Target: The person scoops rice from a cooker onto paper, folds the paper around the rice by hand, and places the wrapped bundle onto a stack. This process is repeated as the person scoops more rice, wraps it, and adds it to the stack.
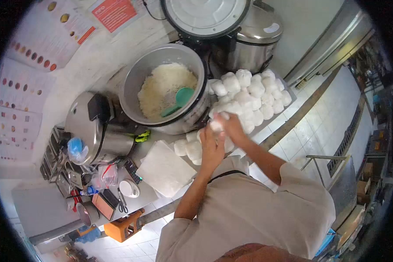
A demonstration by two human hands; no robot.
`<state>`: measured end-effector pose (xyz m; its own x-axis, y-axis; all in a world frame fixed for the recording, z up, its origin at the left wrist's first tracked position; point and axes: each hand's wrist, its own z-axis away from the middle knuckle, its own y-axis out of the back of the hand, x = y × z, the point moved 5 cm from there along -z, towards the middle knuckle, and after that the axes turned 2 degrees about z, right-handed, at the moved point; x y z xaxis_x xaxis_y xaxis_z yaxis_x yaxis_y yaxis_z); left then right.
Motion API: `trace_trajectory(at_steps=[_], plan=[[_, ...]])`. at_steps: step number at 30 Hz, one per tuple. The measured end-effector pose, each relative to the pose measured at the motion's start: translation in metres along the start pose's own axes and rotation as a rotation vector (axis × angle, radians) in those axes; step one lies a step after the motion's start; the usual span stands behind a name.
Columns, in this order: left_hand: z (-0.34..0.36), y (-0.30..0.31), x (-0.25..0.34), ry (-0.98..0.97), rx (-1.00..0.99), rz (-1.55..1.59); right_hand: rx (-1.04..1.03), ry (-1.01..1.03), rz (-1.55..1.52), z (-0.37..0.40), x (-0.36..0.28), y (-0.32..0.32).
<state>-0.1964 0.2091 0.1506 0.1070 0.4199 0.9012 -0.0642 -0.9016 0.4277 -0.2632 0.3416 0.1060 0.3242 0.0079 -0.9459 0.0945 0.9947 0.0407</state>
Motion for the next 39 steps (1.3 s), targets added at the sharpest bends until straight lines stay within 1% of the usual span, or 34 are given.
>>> trace_trajectory(at_steps=[1,2,3,4,5,6,7,8,9,10,12,13,14,16,17,19,21,22,23,25,26,27,28,29,30,32,34,37,38,39], plan=[[-0.006,-0.004,0.014,-0.038,-0.025,-0.146,0.011,-0.066,-0.126,-0.016,-0.003,0.025],[-0.010,-0.004,0.023,-0.086,-0.019,-0.040,0.273,-0.052,-0.010,-0.063,0.035,0.064],[-0.012,-0.003,0.026,-0.092,-0.019,-0.026,0.191,-0.075,-0.121,-0.074,-0.001,0.090],[-0.010,0.000,0.028,-0.098,-0.018,-0.015,0.539,-0.053,0.305,-0.135,0.029,0.153],[-0.006,0.003,0.026,-0.098,-0.018,-0.002,0.657,0.135,0.384,-0.174,0.027,0.182],[-0.001,0.004,0.012,-0.054,-0.026,0.069,0.744,0.200,0.478,-0.189,0.012,0.207],[0.004,0.008,0.004,-0.021,-0.010,0.035,0.831,0.270,0.572,-0.200,-0.004,0.228],[0.007,0.012,-0.003,0.008,0.007,0.001,0.771,0.242,0.602,-0.229,0.005,0.242],[0.010,0.017,-0.011,0.037,0.023,-0.033,0.711,0.214,0.630,-0.262,0.029,0.252],[0.017,0.022,-0.021,0.100,0.036,-0.016,0.648,0.185,0.659,-0.283,0.043,0.255],[0.029,0.033,-0.045,0.227,0.069,0.018,0.691,0.196,0.952,-0.283,0.031,0.236],[0.035,0.040,-0.053,0.257,0.100,0.016,0.701,0.200,1.101,-0.278,0.028,0.225],[0.044,0.048,-0.061,0.293,0.134,0.011,0.744,0.245,1.333,-0.266,0.016,0.218],[0.061,0.067,-0.079,0.350,0.195,-0.023,0.695,0.363,1.533,-0.266,0.019,0.225],[0.072,0.076,-0.087,0.407,0.234,-0.016,0.638,0.460,1.583,-0.272,0.028,0.231],[0.087,0.096,-0.102,0.501,0.335,0.005,0.515,0.502,1.374,-0.266,0.006,0.239],[0.097,0.116,-0.106,0.557,0.480,0.047,0.328,0.433,0.922,-0.202,-0.103,0.165],[0.101,0.125,-0.108,0.563,0.540,0.088,0.195,0.523,0.797,-0.164,-0.162,0.106],[0.105,0.133,-0.110,0.565,0.585,0.129,0.076,0.596,0.670,-0.128,-0.205,0.047],[0.099,0.146,-0.115,0.532,0.622,0.183,-0.422,0.736,0.511,-0.102,-0.239,-0.061],[0.092,0.152,-0.116,0.508,0.630,0.198,-0.634,0.805,0.661,-0.101,-0.241,-0.112],[0.085,0.156,-0.114,0.485,0.637,0.214,-0.796,0.873,0.846,-0.115,-0.217,-0.156],[0.075,0.160,-0.107,0.420,0.644,0.220,-0.943,0.886,0.973,-0.133,-0.178,-0.194],[0.065,0.165,-0.100,0.392,0.639,0.210,-1.017,0.818,1.267,-0.134,-0.153,-0.226],[0.055,0.168,-0.095,0.354,0.644,0.210,-1.075,0.735,1.566,-0.138,-0.131,-0.248],[0.040,0.173,-0.084,0.290,0.647,0.199,-1.130,0.828,1.830,-0.163,-0.058,-0.278],[0.030,0.175,-0.076,0.228,0.649,0.225,-1.109,0.902,1.668,-0.155,-0.048,-0.277],[0.025,0.182,-0.068,0.212,0.633,0.247,-0.953,0.760,1.543,-0.168,-0.040,-0.280],[0.023,0.185,-0.070,0.199,0.623,0.244,-0.913,0.787,1.549,-0.177,-0.046,-0.277],[0.023,0.187,-0.072,0.190,0.611,0.239,-0.877,0.811,1.551,-0.165,-0.085,-0.274]])
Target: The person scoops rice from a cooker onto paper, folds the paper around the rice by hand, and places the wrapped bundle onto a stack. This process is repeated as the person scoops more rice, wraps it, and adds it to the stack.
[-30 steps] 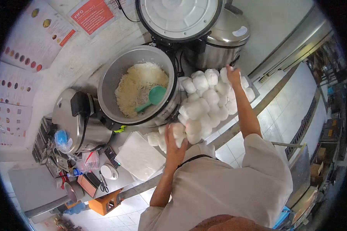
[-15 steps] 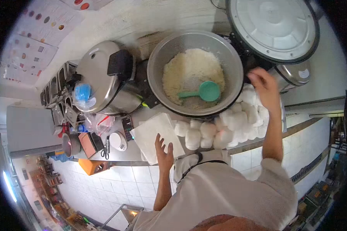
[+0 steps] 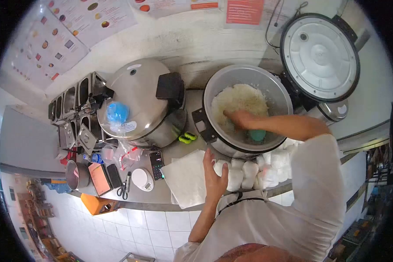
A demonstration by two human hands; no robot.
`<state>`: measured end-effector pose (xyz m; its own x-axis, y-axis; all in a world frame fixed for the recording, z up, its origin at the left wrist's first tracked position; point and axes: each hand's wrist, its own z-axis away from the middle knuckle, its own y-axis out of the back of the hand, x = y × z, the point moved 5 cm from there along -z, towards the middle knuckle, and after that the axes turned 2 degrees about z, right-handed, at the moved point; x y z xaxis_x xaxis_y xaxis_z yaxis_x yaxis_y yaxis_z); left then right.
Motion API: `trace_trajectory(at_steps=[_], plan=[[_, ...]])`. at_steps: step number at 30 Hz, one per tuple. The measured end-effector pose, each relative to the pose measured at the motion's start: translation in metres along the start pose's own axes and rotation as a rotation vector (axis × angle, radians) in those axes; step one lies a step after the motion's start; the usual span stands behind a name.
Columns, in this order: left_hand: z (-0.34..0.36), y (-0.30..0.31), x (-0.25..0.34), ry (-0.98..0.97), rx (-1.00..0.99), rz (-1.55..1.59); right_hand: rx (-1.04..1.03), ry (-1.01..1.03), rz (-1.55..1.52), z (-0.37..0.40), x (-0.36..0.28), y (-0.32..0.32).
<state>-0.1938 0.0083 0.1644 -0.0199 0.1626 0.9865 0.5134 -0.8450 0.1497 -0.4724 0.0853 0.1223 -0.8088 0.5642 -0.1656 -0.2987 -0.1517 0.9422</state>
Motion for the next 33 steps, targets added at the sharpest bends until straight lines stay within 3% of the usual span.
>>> trace_trajectory(at_steps=[3,5,8,11,13,16,19,23,24,25,29,33], plan=[[-0.015,0.003,0.004,-0.047,-0.004,-0.047,0.008,-0.027,0.064,0.020,0.033,0.062],[-0.030,0.002,0.007,-0.111,0.035,-0.101,-0.254,-0.078,0.230,0.046,0.050,0.077],[-0.045,-0.001,0.012,-0.200,0.052,-0.241,-0.560,-0.233,0.372,0.078,0.064,0.047],[-0.059,0.006,0.024,-0.212,0.008,-0.301,-0.028,-0.118,0.383,0.092,0.049,0.083],[-0.062,0.011,0.023,-0.181,0.000,-0.300,0.263,-0.157,0.461,0.080,0.051,0.108],[-0.066,0.008,0.019,-0.180,0.003,-0.297,0.329,-0.159,0.567,0.050,0.068,0.095],[-0.067,0.021,0.016,-0.159,-0.014,-0.344,0.182,-0.284,0.424,0.038,0.064,0.068],[-0.071,0.024,0.014,-0.065,-0.029,-0.344,0.189,-0.403,-0.067,0.024,0.064,0.066],[-0.072,0.025,0.016,-0.065,-0.018,-0.328,0.178,-0.393,-0.105,0.026,0.063,0.060],[-0.073,0.025,0.013,-0.216,0.032,-0.410,0.169,-0.381,-0.141,0.027,0.062,0.052],[-0.072,0.023,0.012,-0.168,0.049,-0.351,-0.006,-0.411,-0.371,0.036,0.030,0.020],[-0.069,0.026,0.007,-0.091,0.035,-0.428,-0.050,-0.296,-0.393,0.046,-0.023,-0.003]])
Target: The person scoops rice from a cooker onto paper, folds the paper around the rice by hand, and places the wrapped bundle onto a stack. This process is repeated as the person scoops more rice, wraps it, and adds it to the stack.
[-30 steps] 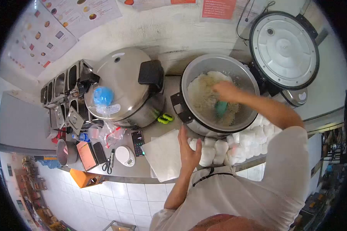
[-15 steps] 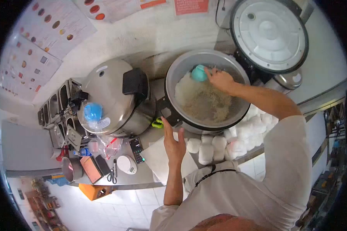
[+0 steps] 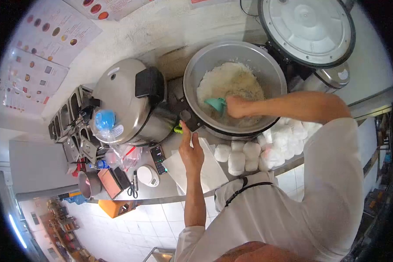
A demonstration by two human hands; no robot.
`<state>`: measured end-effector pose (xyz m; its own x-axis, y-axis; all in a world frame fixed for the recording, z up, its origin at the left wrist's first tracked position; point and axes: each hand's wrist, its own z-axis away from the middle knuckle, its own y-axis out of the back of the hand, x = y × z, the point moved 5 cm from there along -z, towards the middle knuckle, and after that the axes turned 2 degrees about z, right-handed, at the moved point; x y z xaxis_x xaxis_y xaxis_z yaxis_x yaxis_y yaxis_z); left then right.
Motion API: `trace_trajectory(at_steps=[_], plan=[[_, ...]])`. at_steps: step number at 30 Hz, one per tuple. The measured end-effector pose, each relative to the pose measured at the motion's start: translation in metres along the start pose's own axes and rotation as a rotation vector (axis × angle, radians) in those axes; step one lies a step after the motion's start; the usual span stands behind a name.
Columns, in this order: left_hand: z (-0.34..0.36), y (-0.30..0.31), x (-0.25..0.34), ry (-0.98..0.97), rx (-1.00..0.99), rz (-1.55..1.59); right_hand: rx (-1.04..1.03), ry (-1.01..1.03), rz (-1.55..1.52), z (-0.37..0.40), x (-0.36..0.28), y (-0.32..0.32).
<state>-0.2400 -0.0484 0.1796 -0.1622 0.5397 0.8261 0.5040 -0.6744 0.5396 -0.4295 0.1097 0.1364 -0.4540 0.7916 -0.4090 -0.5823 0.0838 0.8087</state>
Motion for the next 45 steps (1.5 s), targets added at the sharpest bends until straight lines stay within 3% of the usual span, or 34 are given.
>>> trace_trajectory(at_steps=[8,11,14,17,20,26,30,32,36,39,40,43,45], plan=[[-0.005,-0.001,-0.004,0.044,-0.007,0.073,-0.439,0.095,-0.200,0.033,0.010,0.066],[-0.002,0.001,-0.011,0.016,0.003,0.036,-0.483,-0.160,-0.592,0.012,0.041,0.075],[-0.005,0.002,-0.007,0.032,-0.002,0.016,-0.283,-0.112,-0.556,-0.034,0.051,0.076],[-0.006,0.002,-0.008,0.027,0.016,0.059,-0.046,0.065,-0.111,-0.045,0.017,0.052],[-0.006,0.005,-0.006,0.097,0.006,0.110,-0.001,0.061,-0.109,-0.037,-0.001,0.013],[-0.009,0.003,-0.013,0.005,0.053,0.140,-0.347,0.087,-0.264,0.051,0.013,0.075],[-0.004,0.006,-0.021,-0.125,0.076,0.100,-0.496,-0.035,-0.693,0.072,0.053,0.094],[0.012,0.011,-0.029,-0.051,-0.021,0.112,-0.484,-0.145,-0.960,0.090,0.063,0.093],[0.077,0.014,-0.084,0.057,-0.043,0.243,-0.447,-0.083,-1.405,0.141,0.044,0.081],[0.131,0.001,-0.186,0.182,-0.033,0.223,-0.411,-0.096,-1.461,0.180,-0.002,0.057],[0.145,0.012,-0.200,0.203,-0.095,0.004,-0.411,-0.119,-1.493,0.188,-0.017,0.039],[0.183,0.027,-0.241,0.142,-0.019,-0.354,-0.629,-0.148,-1.627,0.184,-0.036,-0.056],[0.191,0.036,-0.267,0.198,-0.124,-0.388,-0.555,-0.287,-1.599,0.190,-0.063,-0.091]])
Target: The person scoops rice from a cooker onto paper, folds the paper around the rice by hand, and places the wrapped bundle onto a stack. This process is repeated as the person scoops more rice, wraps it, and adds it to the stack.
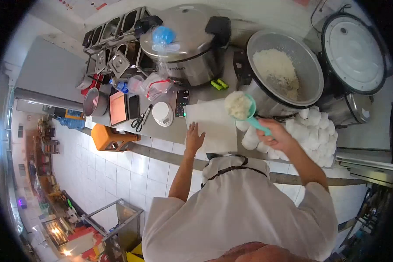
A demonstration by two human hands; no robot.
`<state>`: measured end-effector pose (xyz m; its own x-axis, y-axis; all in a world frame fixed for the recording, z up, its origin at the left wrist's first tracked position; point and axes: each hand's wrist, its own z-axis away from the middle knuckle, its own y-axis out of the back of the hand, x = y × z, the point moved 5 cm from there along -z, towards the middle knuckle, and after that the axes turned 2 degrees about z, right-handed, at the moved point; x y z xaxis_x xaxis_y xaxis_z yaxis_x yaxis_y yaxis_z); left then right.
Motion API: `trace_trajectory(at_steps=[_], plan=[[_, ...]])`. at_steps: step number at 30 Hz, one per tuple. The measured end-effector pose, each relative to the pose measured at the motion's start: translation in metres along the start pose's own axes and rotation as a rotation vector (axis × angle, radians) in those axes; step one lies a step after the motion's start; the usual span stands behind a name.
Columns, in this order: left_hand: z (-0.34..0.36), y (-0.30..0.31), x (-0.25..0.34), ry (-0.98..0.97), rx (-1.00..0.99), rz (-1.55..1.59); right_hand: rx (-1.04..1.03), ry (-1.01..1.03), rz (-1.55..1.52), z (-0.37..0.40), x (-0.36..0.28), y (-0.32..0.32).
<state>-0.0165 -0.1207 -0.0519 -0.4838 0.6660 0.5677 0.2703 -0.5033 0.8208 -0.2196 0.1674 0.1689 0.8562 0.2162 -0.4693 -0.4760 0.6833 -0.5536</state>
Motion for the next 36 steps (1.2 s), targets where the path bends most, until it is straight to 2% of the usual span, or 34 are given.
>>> trace_trajectory(at_steps=[2,4,6,7,8,11,13,15,18,20,21,23,26,29,32,33,35,36], plan=[[0.002,0.002,-0.015,-0.011,-0.055,-0.035,-0.070,0.065,-0.084,0.000,-0.005,-0.012],[0.000,0.009,-0.013,-0.034,-0.051,0.044,0.033,0.242,-0.074,0.019,-0.050,-0.005],[-0.009,0.023,0.020,-0.067,-0.051,0.195,0.131,0.409,0.036,0.045,-0.114,0.015],[-0.020,0.035,0.055,-0.130,-0.025,0.293,0.289,0.441,0.119,0.049,-0.145,0.032],[-0.030,0.044,0.095,-0.207,0.002,0.367,0.351,0.496,0.269,0.060,-0.174,0.027],[-0.067,0.064,0.212,-0.398,0.053,0.612,0.413,0.383,0.652,-0.013,-0.233,0.122],[-0.099,0.058,0.261,-0.336,0.118,0.649,0.676,0.304,0.869,-0.084,-0.251,0.171],[-0.126,0.050,0.276,-0.290,0.162,0.723,0.833,0.253,1.246,-0.102,-0.253,0.129],[-0.152,0.053,0.270,-0.223,0.146,0.719,0.758,0.414,1.350,-0.133,-0.251,0.098],[-0.145,0.059,0.265,-0.162,0.069,0.628,0.731,0.359,1.374,-0.125,-0.235,0.077],[-0.140,0.070,0.272,-0.129,0.102,0.574,0.709,0.361,1.364,-0.120,-0.221,0.067],[-0.151,0.059,0.263,-0.224,0.197,0.557,0.690,0.386,1.361,-0.099,-0.216,0.048],[-0.145,0.057,0.258,-0.280,0.239,0.497,0.686,0.268,1.399,-0.055,-0.198,0.026],[-0.152,0.059,0.254,-0.298,0.165,0.516,0.344,0.400,1.220,-0.050,-0.194,0.071],[-0.152,0.076,0.250,-0.280,0.050,0.580,0.320,0.238,1.001,-0.020,-0.193,0.085],[-0.149,0.082,0.246,-0.266,0.010,0.605,0.285,0.256,0.842,-0.009,-0.190,0.090],[-0.147,0.053,0.188,-0.311,-0.011,0.727,0.220,0.294,0.528,0.013,-0.181,0.092],[-0.140,0.042,0.158,-0.325,-0.021,0.781,0.241,0.353,0.498,0.027,-0.178,0.082]])
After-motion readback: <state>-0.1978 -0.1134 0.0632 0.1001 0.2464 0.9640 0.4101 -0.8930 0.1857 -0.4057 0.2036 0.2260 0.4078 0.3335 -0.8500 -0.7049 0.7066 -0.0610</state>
